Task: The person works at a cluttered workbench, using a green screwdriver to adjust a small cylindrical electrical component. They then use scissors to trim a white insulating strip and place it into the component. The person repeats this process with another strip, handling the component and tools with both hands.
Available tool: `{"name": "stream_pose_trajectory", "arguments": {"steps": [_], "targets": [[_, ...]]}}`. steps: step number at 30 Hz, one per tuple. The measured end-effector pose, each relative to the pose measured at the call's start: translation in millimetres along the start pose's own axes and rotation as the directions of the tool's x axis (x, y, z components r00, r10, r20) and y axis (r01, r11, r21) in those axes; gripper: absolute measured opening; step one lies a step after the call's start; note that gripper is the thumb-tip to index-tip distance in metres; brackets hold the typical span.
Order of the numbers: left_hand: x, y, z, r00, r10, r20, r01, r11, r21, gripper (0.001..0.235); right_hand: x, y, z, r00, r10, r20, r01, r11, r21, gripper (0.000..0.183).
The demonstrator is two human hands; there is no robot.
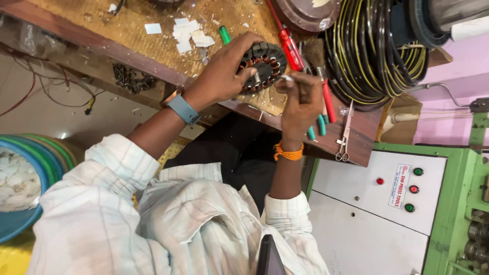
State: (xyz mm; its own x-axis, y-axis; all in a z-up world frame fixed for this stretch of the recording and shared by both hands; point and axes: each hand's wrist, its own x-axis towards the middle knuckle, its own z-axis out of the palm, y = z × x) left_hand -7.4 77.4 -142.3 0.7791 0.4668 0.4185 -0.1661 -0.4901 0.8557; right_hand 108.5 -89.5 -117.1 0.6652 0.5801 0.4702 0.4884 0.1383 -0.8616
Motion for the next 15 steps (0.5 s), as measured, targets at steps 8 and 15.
{"name": "stream_pose_trajectory", "arguments": {"steps": [8,15], "targets": [[6,2,10,0.999,-0.003,-0.035,0.006,0.998,0.067,0.062,4,-20,16,0.925,-0.349,0.148,0.375,0.779,-0.502,0.010],[-1,26,-8,0.998,-0.058,0.008,0.057,0.990,0.129,0.060,7,-16,19,0.916,-0.361,0.178,0.401,0.791,-0.461,0.013]]}}
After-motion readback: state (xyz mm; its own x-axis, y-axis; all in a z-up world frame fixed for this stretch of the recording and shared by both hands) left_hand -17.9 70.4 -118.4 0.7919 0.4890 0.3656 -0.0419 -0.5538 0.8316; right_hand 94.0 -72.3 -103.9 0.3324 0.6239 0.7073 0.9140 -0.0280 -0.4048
